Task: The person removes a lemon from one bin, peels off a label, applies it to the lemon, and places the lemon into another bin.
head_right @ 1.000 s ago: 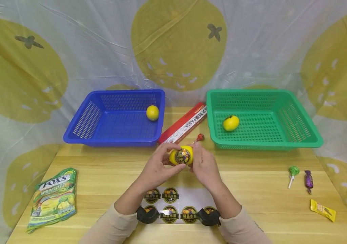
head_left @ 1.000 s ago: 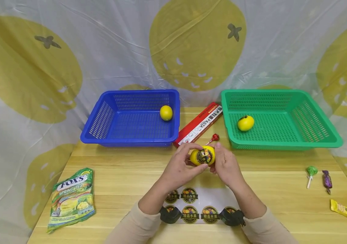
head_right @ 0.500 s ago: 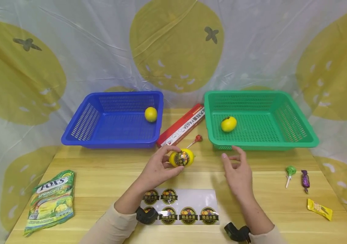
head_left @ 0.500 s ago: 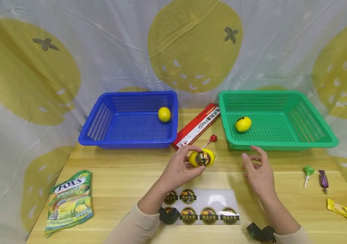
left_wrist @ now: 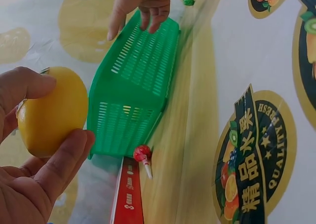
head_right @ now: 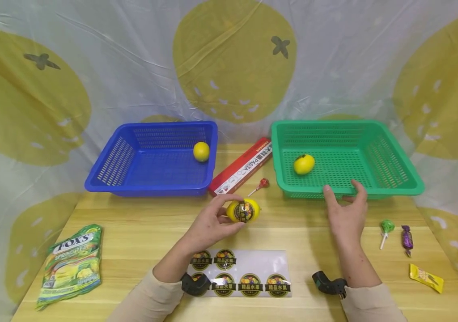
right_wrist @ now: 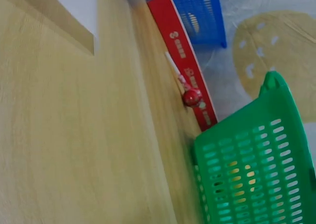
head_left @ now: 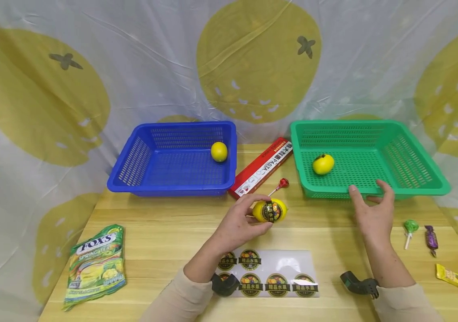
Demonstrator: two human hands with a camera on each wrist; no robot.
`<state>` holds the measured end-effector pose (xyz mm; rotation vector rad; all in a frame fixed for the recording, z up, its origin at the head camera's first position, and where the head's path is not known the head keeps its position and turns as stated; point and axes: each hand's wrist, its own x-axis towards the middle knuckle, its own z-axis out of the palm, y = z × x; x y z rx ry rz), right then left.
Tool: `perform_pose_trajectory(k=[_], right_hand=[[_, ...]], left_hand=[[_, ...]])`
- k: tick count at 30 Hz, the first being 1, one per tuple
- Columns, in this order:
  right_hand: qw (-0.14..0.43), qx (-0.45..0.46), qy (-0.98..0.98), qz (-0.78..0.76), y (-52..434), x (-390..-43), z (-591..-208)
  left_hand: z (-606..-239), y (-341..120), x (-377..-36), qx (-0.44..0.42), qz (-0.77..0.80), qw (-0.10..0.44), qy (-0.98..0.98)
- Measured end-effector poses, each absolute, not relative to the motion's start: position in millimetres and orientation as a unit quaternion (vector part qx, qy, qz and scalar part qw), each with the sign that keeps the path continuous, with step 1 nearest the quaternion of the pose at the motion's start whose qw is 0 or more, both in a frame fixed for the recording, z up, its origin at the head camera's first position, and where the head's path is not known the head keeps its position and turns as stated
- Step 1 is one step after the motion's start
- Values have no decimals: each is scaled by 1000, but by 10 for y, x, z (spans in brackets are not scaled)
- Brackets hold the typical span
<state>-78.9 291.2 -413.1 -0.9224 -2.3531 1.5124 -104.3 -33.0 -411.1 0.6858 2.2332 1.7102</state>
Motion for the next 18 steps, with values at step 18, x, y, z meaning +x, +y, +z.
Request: perform_pose_trajectory(k=[18], right_hand=[[88,-316,-770,547,2946,-823,-4214]], left_hand=[[-3803,215,-1470,296,497,28,815]])
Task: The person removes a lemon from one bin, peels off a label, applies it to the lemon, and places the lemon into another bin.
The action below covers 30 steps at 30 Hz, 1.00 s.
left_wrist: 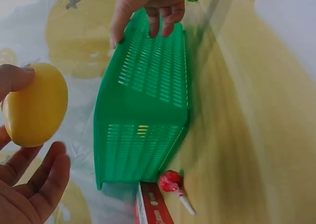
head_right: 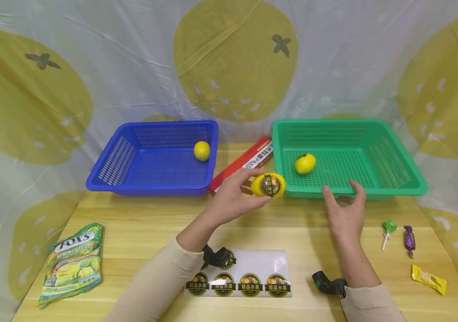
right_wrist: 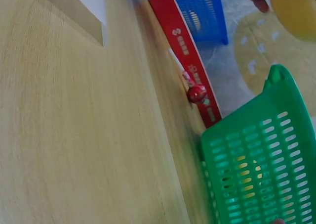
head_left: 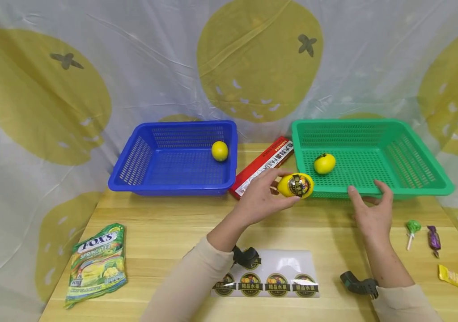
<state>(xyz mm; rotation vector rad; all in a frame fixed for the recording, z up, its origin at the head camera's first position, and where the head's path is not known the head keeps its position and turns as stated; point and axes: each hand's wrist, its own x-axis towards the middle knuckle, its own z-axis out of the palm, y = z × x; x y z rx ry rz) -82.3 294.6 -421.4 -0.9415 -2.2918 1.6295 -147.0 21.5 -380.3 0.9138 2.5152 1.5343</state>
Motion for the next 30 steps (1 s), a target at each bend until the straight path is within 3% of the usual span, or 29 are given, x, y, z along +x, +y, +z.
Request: perform_pose_trajectory(k=[5,12,30], right_hand=[[96,-319,-770,544,2953,-829,-4204],[101,-319,-773,539,2959,-825,-4212],[110,-299,-782,535,2959,-834,-4264]], left_hand=[[-3720,573,-1711,317,426,-1,847],[-3762,952,-1943,282,371,17,885],[-3931,1193,-2079,239,298,11,924]])
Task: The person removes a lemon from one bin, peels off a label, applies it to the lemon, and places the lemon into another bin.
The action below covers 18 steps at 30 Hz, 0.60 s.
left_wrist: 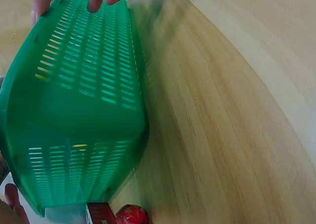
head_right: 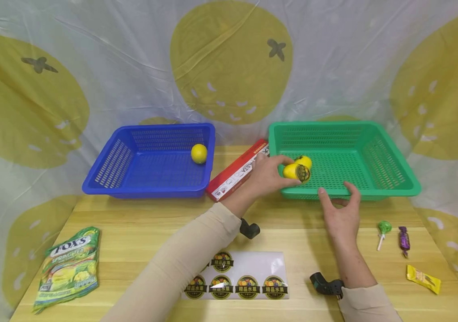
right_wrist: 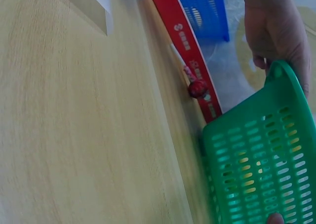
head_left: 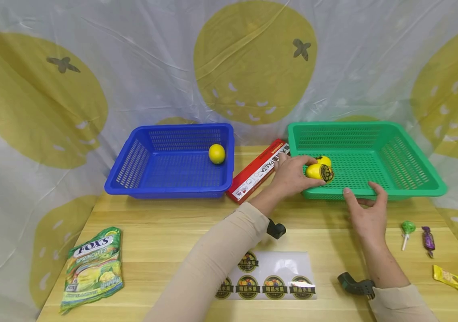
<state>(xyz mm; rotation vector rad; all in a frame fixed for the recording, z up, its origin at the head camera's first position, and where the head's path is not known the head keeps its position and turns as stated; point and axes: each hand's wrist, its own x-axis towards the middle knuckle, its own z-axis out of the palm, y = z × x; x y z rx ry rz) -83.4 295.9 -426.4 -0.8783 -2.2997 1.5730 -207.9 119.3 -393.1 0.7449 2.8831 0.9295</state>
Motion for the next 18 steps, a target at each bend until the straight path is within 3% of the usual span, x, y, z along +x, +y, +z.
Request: perform_pose_trajectory(k=[9,18], right_hand=[[89,-295,-788,533,2943,-824,-4248],[104,-300,-789,526,2915,-789,-4226]], left_hand=[[-3938,1092,-2097,226,312,41,922],[-3919,695,-1950,298,355,32,885]])
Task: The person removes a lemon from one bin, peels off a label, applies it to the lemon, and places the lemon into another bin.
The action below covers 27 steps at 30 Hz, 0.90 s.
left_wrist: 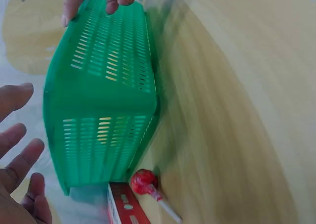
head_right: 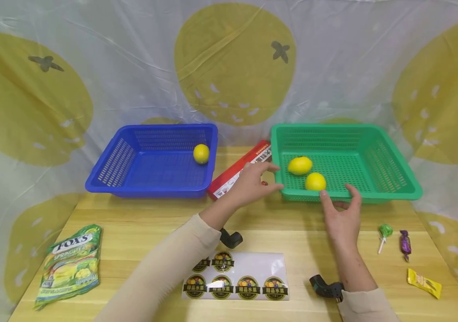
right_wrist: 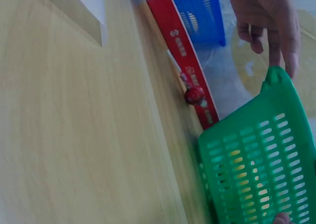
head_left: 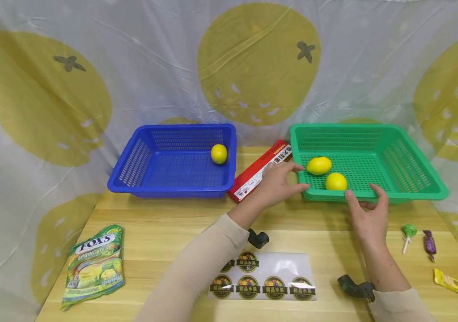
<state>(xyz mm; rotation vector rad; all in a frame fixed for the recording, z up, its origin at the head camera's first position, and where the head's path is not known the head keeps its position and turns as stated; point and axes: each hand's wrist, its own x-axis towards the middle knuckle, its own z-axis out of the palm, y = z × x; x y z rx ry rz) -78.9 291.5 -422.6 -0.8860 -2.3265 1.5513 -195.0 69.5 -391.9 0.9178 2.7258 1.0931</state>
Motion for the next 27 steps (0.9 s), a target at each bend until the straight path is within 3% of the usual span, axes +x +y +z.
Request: perform_pose_trajectory(k=[6,9,17,27], right_hand=[[159,-260,-808,505,2601,-700,-4229],[158,-210,-818,511,2342,-649,-4206],[70,-55,-854,513,1758,-720,-4171],[-7,27,-870,492,1176,-1177,-4090]], left_hand=[[-3921,294,-1712,315,345,20,884],[-3929,70,-1604,324,343,-8,881],[-3882,-528,-1606,312,344,-86,882],[-3592,-1124,-2178,249,326,-26,911]])
